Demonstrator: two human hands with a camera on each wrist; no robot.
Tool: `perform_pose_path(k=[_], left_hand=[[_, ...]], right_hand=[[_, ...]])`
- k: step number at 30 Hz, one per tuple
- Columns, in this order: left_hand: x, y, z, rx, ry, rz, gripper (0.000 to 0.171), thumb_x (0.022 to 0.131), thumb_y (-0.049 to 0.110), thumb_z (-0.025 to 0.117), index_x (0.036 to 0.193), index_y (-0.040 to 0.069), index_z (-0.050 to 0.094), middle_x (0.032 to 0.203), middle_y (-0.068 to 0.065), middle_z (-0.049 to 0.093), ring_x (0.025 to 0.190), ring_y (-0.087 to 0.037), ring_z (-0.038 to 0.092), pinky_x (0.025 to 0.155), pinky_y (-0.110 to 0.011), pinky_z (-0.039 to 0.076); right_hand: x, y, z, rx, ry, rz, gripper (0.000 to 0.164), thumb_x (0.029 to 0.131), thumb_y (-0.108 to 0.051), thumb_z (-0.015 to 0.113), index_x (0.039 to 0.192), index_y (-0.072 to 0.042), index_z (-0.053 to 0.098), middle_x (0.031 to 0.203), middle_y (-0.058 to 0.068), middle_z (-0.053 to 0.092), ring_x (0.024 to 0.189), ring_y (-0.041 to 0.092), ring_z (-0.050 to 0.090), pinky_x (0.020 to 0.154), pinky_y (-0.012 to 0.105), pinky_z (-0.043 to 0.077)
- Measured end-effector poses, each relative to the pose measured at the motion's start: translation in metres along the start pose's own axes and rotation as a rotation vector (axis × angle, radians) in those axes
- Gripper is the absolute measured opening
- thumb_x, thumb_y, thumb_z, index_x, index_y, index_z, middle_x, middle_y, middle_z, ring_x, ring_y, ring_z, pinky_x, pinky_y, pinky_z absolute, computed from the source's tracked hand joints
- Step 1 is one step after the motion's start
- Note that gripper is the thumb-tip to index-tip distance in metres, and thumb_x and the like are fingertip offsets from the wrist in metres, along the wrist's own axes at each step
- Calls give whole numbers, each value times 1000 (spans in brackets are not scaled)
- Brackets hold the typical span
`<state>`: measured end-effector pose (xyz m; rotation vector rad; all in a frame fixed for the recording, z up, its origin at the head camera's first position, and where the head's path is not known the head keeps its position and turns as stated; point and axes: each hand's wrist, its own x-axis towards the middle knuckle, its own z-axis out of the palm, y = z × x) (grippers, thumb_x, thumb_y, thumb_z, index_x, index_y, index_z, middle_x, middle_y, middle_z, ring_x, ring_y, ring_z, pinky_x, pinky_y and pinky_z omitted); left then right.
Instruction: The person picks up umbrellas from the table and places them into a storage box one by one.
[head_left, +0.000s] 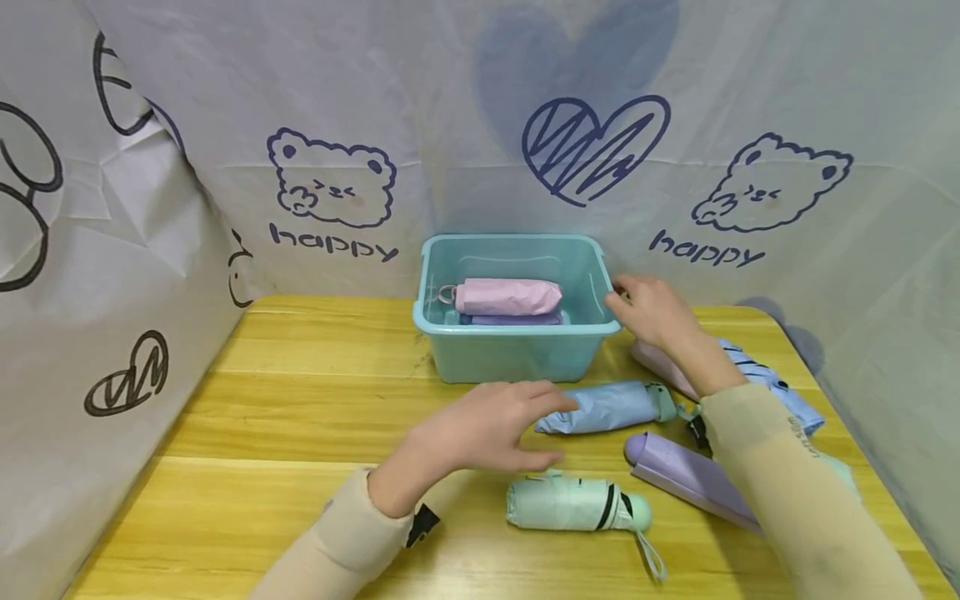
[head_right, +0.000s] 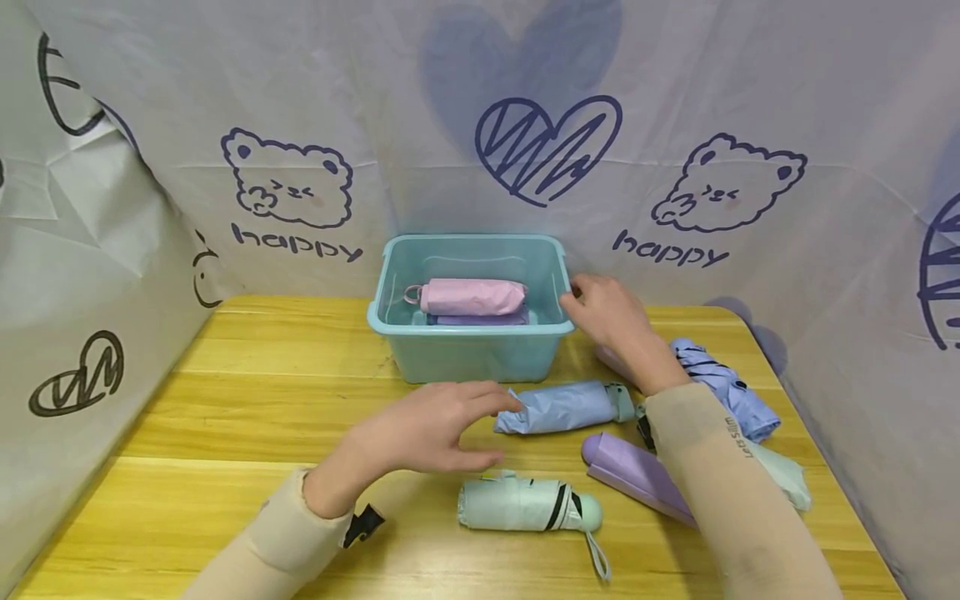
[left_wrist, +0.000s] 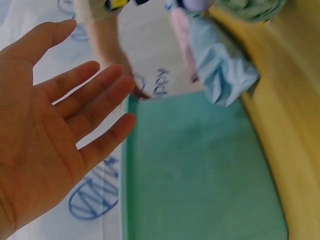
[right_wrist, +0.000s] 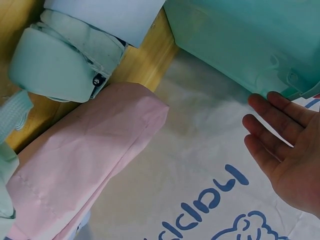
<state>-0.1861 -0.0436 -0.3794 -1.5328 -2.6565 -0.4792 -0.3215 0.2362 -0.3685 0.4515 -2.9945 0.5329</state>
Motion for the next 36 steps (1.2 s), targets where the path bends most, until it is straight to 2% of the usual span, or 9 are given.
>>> perform_pose_path(k=[3,10,14,17,20,24,30,36], left_hand=[[3,3,11,20,-51,20,58,96,46,71,143,15,59,132,2,63,109,-12,66,94,-27,54],[10,13,34,96,-183,41,66,94,55,68,147,17,57,132,4,62,108,-9,66,90,-25,56],[11,17,47,124,-244,47,71,94,59,67,150,17,53,139,5,60,118,-8,62,93,-26,55],[11,19,54,109,-274,46,75,93,59,68,152,17,50,145,5,56,129,-9,57,101,-30,52],[12,20,59,99,-290,49,77,92,58,70,153,17,49,146,5,55,130,-8,56,103,-30,51],[13,22,67,109,-315,53,81,88,58,74,154,19,48,141,5,57,121,-7,59,95,-28,53],[13,24,77,131,-382,24,91,85,59,78,159,22,41,146,4,55,126,-9,57,94,-31,53],[12,24,83,142,-383,43,90,85,49,82,159,19,41,142,4,57,124,-9,57,93,-27,54]], right_hand=[[0,0,0,-3,-1,0,50,104,-31,43,136,3,59,129,26,65,119,46,59,101,62,46],[-1,-1,0,-9,-5,2,50,104,-31,42,137,3,58,131,26,64,121,46,58,103,62,45],[-1,-1,0,-11,-4,7,51,104,-31,42,137,4,58,131,26,64,121,46,57,104,62,44],[-1,-1,0,-9,-6,11,51,104,-32,42,138,4,58,131,26,63,121,46,57,104,62,44],[-1,-1,0,-7,-6,10,52,104,-32,42,138,4,58,131,26,64,121,46,58,104,62,45],[0,0,0,-7,-5,9,52,104,-31,42,138,4,58,131,26,63,121,46,57,104,62,44],[0,0,0,-8,-10,9,52,104,-32,43,139,4,57,133,27,63,123,47,57,105,63,44],[1,0,0,-5,-10,8,51,104,-31,43,137,4,58,131,26,64,121,46,57,104,62,44]])
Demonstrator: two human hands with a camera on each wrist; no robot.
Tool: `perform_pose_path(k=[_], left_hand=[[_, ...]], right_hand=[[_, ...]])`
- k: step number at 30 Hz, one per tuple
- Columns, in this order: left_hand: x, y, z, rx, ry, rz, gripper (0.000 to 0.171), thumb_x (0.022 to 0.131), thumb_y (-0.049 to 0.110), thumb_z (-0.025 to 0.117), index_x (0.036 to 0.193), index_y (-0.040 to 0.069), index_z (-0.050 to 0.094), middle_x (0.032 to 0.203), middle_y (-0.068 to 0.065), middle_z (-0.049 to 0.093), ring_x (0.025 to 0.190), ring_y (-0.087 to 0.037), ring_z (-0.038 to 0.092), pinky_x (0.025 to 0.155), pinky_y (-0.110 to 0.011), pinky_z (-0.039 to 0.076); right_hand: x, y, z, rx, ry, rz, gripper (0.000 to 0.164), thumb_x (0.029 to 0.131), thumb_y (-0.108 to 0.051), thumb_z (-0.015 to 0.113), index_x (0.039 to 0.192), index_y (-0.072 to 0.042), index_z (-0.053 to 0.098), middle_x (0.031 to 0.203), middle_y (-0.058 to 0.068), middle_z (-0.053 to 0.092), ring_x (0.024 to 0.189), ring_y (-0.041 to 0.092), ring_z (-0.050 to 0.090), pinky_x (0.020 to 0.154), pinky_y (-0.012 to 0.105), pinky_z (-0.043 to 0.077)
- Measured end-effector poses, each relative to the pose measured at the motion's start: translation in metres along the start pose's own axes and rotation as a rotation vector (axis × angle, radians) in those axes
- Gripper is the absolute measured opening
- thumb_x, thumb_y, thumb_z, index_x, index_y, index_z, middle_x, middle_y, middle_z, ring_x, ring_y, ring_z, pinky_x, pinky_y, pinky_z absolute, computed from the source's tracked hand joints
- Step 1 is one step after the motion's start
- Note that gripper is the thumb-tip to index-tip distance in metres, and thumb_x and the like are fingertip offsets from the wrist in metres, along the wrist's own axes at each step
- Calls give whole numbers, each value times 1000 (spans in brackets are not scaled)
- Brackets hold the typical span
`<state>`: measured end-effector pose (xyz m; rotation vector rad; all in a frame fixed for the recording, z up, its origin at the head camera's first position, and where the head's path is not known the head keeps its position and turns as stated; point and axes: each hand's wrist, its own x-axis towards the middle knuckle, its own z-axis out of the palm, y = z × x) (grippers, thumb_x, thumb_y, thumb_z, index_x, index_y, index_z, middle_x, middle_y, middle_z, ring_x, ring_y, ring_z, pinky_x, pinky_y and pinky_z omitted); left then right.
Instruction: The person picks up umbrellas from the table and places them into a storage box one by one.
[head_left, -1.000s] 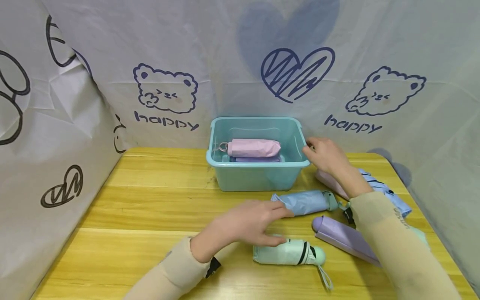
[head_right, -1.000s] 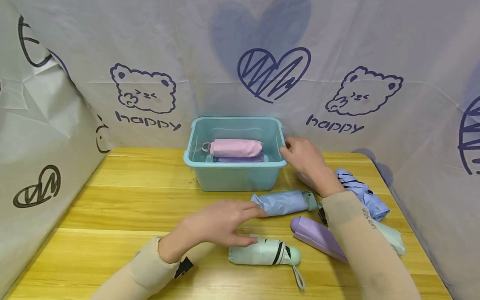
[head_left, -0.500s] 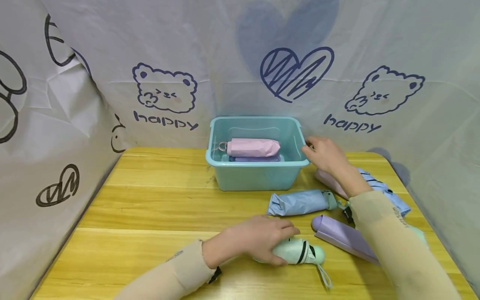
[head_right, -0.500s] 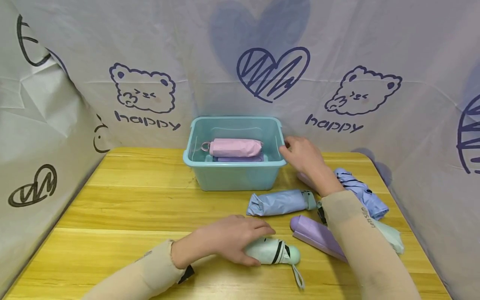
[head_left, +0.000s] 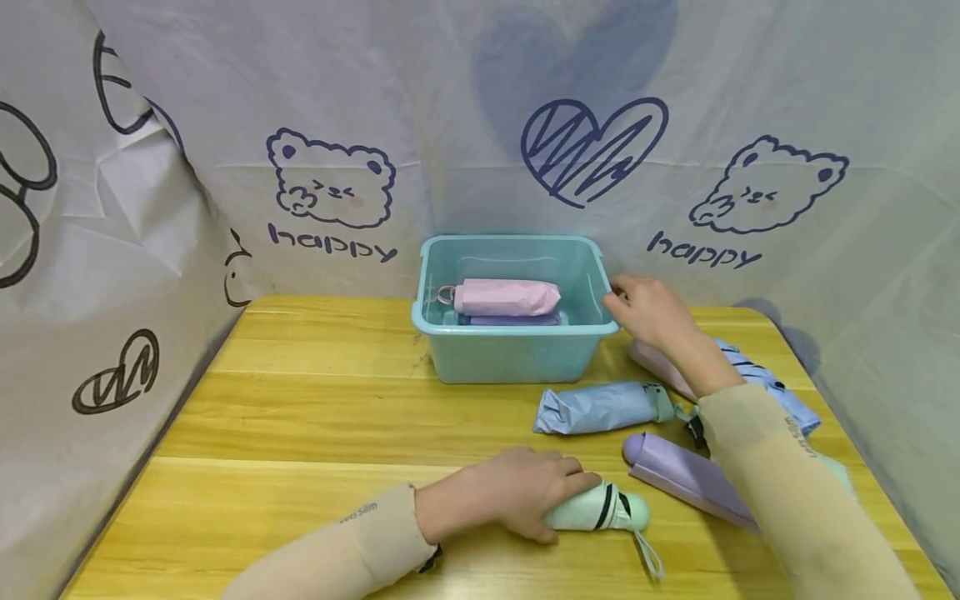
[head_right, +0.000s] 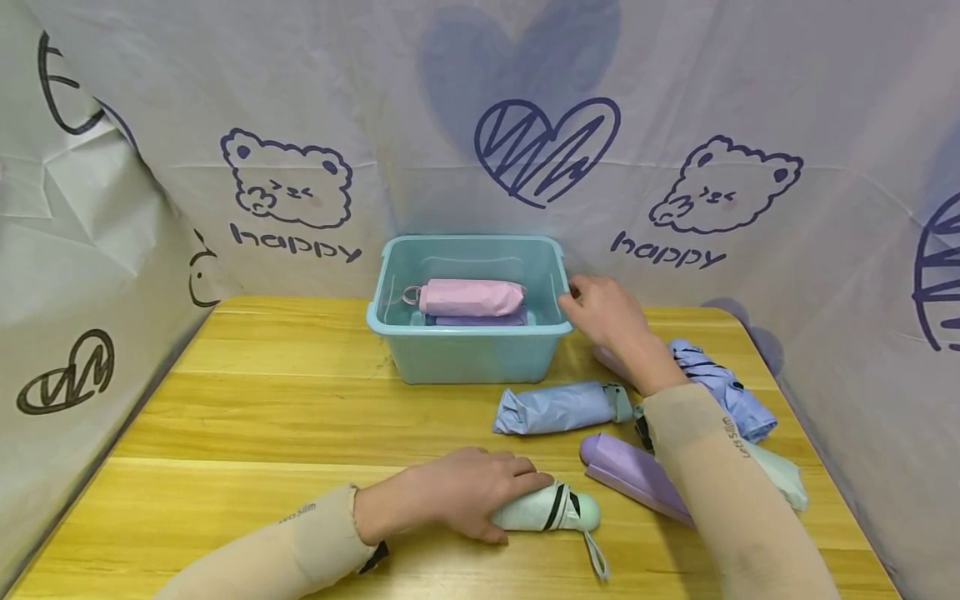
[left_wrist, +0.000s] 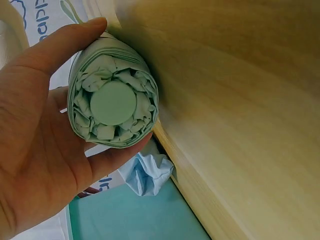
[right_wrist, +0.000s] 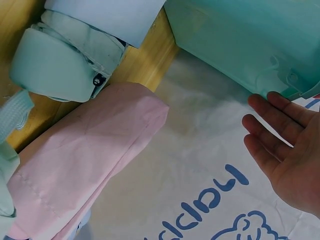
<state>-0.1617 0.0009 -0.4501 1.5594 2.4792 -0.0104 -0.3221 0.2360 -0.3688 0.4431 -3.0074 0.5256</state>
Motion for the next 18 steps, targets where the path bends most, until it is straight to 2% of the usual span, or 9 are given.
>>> perform_pose_path(k=[5,10,18], left_hand=[[1,-1,2,-24,24,36,85,86,40,82,157,15,42,137,1,58,118,-9,58,98,-23,50],[1,-2,4,-47,36,67,82,88,38,81,156,13,42,135,0,57,115,-9,57,99,-22,48],[-3,-5,4,-79,59,68,80,89,38,82,155,13,43,137,0,57,116,-9,57,101,-22,48]], right_hand=[[0,1,0,1,-2,2,51,104,-31,44,138,4,58,131,27,64,121,47,57,104,63,44],[-1,1,1,0,-2,1,52,104,-32,44,139,4,57,131,27,64,122,48,57,105,63,44],[0,2,1,-3,10,-9,52,104,-31,44,138,5,58,132,27,63,122,48,57,105,63,44]])
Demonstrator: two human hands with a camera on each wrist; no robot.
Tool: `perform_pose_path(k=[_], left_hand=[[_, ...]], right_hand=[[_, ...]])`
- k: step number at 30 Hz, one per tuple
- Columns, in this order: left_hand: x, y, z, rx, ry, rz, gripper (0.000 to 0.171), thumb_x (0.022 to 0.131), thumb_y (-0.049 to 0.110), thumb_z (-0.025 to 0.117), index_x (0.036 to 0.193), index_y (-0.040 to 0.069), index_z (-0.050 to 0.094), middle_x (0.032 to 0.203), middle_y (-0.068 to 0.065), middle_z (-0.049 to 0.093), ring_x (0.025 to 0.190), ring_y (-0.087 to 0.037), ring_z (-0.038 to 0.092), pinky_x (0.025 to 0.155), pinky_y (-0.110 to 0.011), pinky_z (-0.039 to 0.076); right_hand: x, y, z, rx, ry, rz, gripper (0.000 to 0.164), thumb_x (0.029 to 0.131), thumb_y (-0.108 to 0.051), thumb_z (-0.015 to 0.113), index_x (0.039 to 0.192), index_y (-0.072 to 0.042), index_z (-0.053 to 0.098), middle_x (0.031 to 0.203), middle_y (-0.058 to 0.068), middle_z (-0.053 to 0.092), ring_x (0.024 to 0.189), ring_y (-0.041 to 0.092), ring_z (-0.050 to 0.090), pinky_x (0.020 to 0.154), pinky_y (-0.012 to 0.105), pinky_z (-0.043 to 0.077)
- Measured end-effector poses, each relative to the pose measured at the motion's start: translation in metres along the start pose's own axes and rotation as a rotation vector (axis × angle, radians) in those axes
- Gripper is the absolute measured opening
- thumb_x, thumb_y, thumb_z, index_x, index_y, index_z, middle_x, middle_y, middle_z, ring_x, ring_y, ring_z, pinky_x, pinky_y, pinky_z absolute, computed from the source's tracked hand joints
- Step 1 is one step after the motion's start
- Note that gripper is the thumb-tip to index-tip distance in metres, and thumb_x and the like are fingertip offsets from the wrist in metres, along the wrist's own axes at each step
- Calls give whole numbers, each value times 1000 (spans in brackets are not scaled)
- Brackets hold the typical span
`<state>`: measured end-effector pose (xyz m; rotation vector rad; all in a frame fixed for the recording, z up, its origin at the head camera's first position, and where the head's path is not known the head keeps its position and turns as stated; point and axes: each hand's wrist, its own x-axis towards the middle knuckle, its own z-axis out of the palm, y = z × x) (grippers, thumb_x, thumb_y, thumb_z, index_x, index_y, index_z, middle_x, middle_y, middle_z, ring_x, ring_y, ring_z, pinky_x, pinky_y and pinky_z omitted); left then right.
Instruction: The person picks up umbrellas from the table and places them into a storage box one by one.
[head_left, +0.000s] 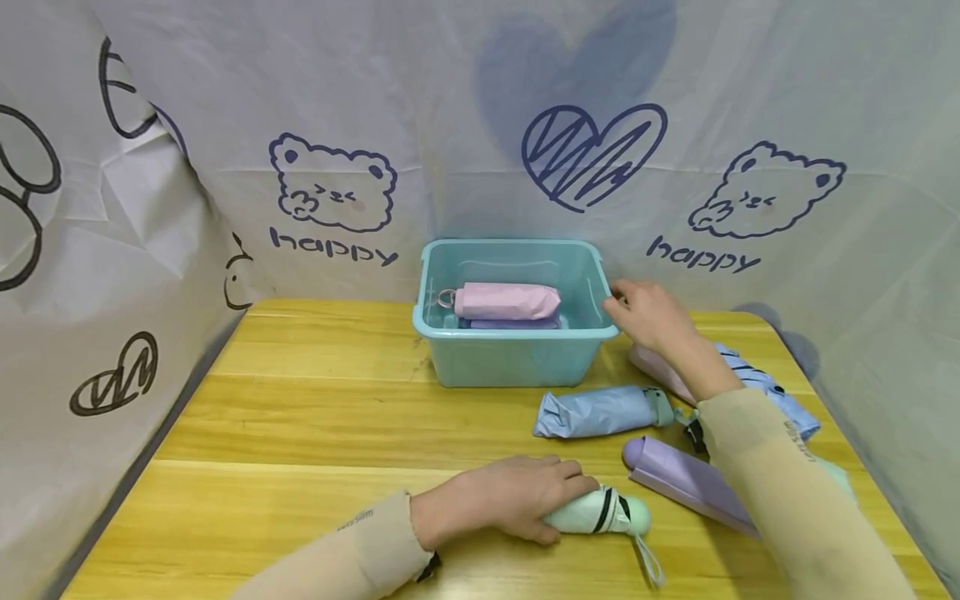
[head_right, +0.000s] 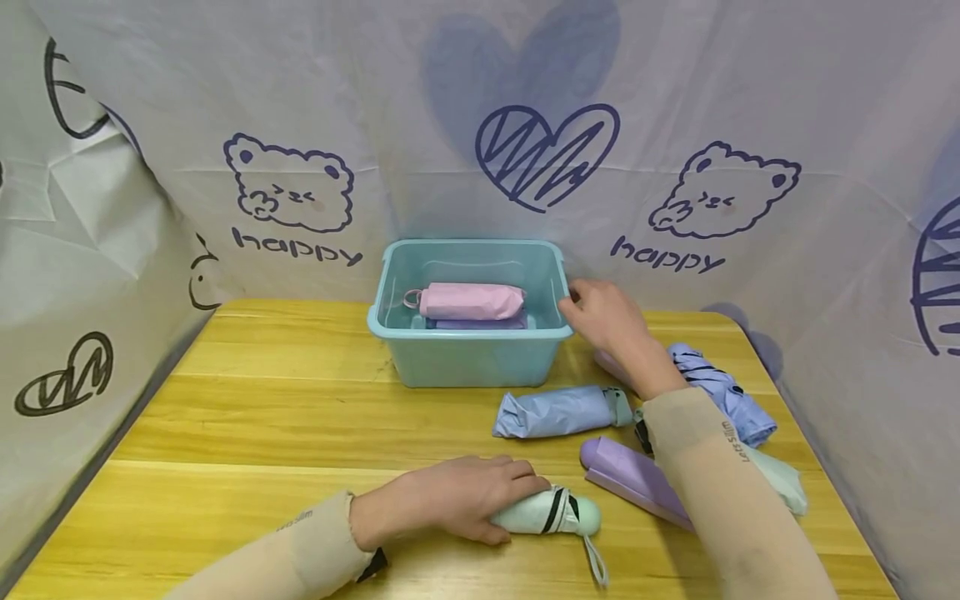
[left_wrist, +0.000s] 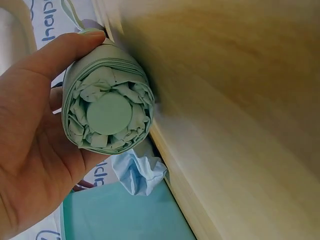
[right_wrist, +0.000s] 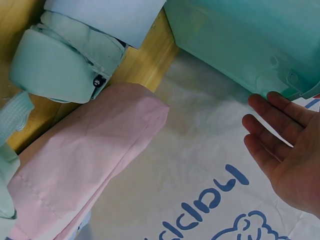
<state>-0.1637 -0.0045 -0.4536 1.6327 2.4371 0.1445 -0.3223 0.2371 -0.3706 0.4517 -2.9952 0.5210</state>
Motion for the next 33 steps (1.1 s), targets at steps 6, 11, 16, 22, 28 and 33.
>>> perform_pose_path(k=[6,11,16,22,28,33], left_hand=[[-7,0,-1,-47,34,-26,79,88,38,82,154,15,44,135,2,57,115,-6,56,98,-20,48],[-11,1,-1,-83,55,-68,80,88,37,82,155,15,43,138,1,57,119,-7,56,98,-22,49],[-16,1,-4,-123,76,-86,80,89,35,81,155,15,42,139,0,55,120,-7,55,97,-22,49],[-20,-2,-7,-129,150,-73,77,90,34,81,154,14,43,138,0,55,116,-6,55,97,-20,48],[-24,-4,-10,-128,224,-62,77,89,35,81,153,14,43,135,0,54,113,-7,55,95,-18,48],[-28,-5,-16,-174,269,-70,75,90,32,81,152,15,43,138,0,54,113,-7,55,95,-17,48]], right_hand=[[0,-1,0,0,3,0,51,103,-31,43,137,4,59,130,27,64,121,47,57,104,63,44],[-1,-2,0,1,4,1,50,103,-31,43,135,4,60,130,26,65,121,47,57,104,63,44],[-1,-1,0,9,-1,7,51,103,-31,43,137,3,59,131,26,64,122,46,56,105,63,43],[-1,0,0,17,-3,10,52,104,-32,43,140,3,57,134,26,63,124,47,55,107,63,42],[-1,-1,0,14,-1,12,52,104,-32,43,139,3,58,133,26,63,124,47,55,106,63,42],[-2,-2,0,21,3,12,51,103,-31,43,139,3,58,132,25,63,122,46,56,104,62,44]])
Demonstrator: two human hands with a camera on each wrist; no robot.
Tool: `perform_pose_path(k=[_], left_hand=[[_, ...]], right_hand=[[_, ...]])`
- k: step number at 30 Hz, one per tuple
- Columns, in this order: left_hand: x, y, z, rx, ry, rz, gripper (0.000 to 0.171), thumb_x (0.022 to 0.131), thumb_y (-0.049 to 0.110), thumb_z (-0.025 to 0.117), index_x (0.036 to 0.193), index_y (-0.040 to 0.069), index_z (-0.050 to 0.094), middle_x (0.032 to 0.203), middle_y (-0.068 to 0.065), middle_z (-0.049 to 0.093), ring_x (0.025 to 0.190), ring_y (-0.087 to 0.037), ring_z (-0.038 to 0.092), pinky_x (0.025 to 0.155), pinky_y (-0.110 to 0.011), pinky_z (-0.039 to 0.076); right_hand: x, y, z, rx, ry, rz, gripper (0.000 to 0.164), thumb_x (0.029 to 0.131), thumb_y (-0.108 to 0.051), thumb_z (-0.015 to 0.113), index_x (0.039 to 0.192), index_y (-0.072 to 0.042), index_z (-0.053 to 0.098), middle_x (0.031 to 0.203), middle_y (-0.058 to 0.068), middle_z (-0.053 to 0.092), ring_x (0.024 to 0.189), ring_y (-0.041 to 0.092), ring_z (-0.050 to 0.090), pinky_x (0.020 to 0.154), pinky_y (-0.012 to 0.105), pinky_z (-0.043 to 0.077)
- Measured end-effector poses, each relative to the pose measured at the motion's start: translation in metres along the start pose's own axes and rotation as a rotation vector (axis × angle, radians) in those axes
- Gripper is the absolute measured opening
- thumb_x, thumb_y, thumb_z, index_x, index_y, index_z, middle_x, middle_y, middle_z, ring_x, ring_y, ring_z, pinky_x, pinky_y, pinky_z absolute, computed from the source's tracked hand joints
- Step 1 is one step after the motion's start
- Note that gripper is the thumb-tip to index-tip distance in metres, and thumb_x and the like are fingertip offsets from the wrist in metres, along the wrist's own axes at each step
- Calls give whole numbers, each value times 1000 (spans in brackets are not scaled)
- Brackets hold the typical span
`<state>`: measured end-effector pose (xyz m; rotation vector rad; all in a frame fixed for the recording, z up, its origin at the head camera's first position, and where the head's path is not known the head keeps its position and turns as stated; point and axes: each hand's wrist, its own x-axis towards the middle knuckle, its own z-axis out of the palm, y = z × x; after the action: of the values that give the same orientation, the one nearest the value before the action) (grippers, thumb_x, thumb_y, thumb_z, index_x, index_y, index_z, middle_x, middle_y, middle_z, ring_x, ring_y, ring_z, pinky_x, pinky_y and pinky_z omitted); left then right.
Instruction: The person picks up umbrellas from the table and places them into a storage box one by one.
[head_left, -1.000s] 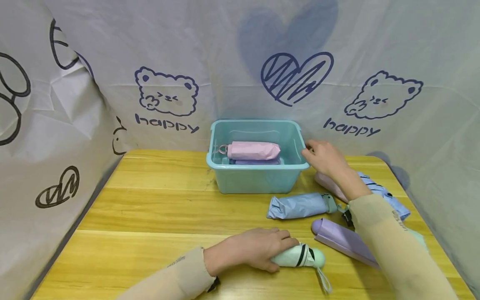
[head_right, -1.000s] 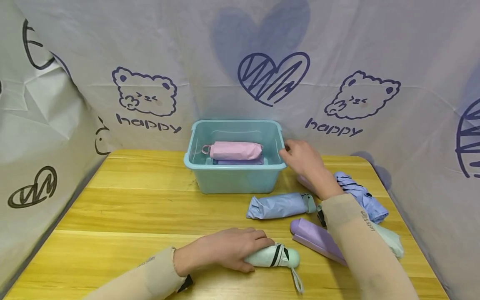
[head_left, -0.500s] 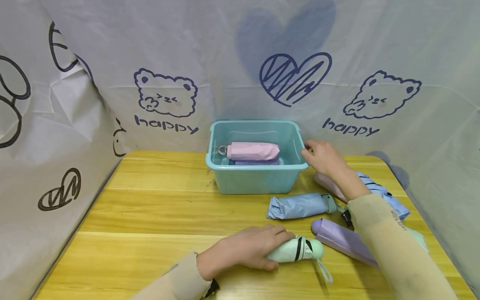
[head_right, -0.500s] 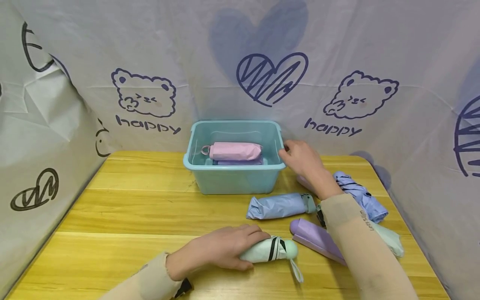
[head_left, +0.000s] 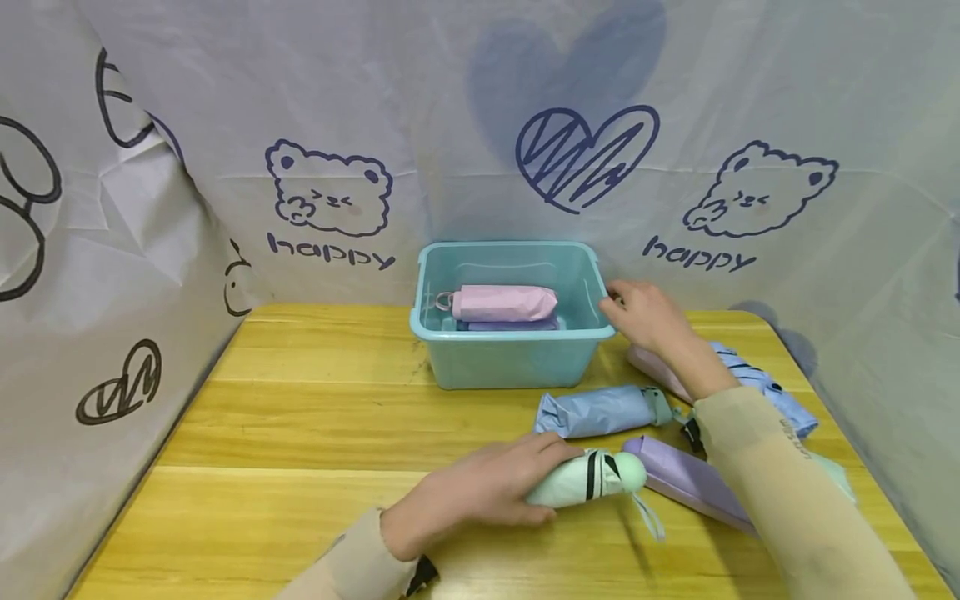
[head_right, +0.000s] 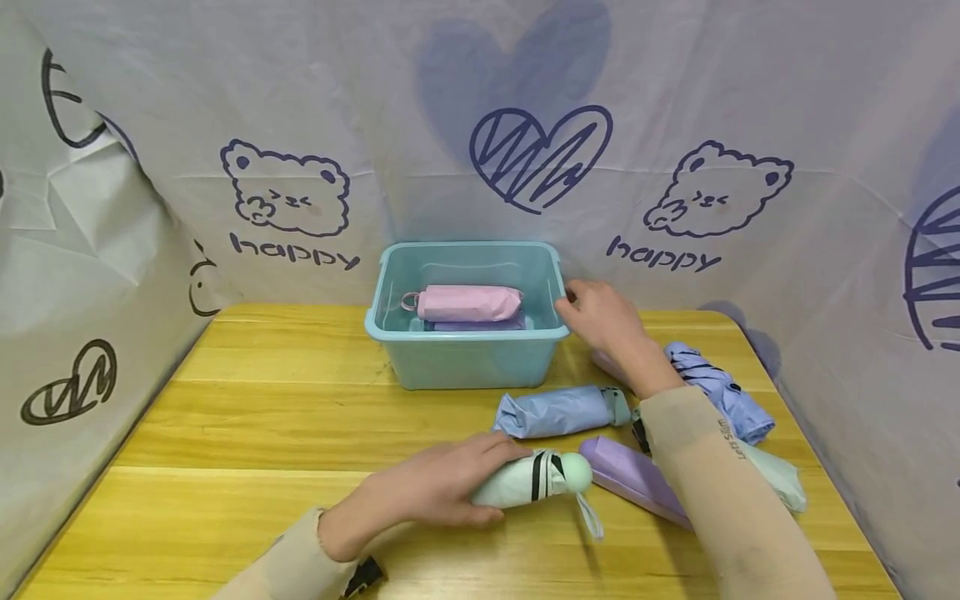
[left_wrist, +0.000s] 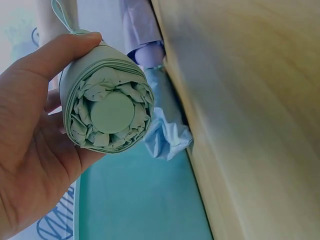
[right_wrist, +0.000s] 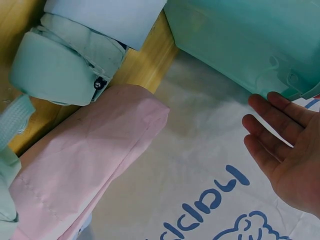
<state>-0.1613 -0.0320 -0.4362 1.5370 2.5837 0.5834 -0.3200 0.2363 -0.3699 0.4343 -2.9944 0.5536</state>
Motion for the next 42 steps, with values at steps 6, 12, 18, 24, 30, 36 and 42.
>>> perform_pose_path(k=[6,12,18,24,30,36,42], left_hand=[[-2,-2,-12,-29,54,-9,77,90,30,81,154,14,41,139,-2,54,112,-8,56,91,-17,49],[-3,-5,-29,-37,93,-3,78,90,27,81,154,9,40,141,-7,54,118,-14,56,100,-23,49],[-5,-10,-50,-14,169,9,77,88,25,84,151,6,44,139,-8,56,118,-18,56,101,-30,50],[-5,-14,-71,54,203,3,78,86,26,85,151,7,47,137,-6,58,116,-17,59,98,-32,53],[-5,-21,-93,95,208,6,79,85,25,86,151,6,47,139,-8,58,120,-19,59,102,-33,51],[-3,-29,-116,131,240,16,76,86,24,85,149,6,48,139,-8,58,117,-19,58,100,-35,52],[1,-33,-143,151,227,9,75,87,25,85,149,5,49,141,-10,58,121,-21,56,103,-38,50]], right_hand=[[0,0,1,4,11,-13,51,103,-31,43,137,4,59,131,25,64,121,46,57,104,61,44],[-1,0,1,9,14,-15,50,103,-31,43,135,3,60,129,25,65,119,45,58,103,61,45],[0,0,1,6,9,-4,51,103,-31,43,138,3,58,132,25,64,122,45,57,105,61,44],[0,0,1,0,9,6,52,103,-32,43,139,4,58,132,26,64,122,46,57,106,61,44],[1,1,1,3,7,2,53,103,-32,43,140,4,57,133,26,63,123,46,57,107,61,43],[1,2,0,5,-2,2,53,104,-32,43,141,4,56,135,26,62,125,46,56,108,61,42],[1,1,-1,14,-6,4,53,104,-32,43,142,3,56,136,26,62,126,46,56,108,61,42]])
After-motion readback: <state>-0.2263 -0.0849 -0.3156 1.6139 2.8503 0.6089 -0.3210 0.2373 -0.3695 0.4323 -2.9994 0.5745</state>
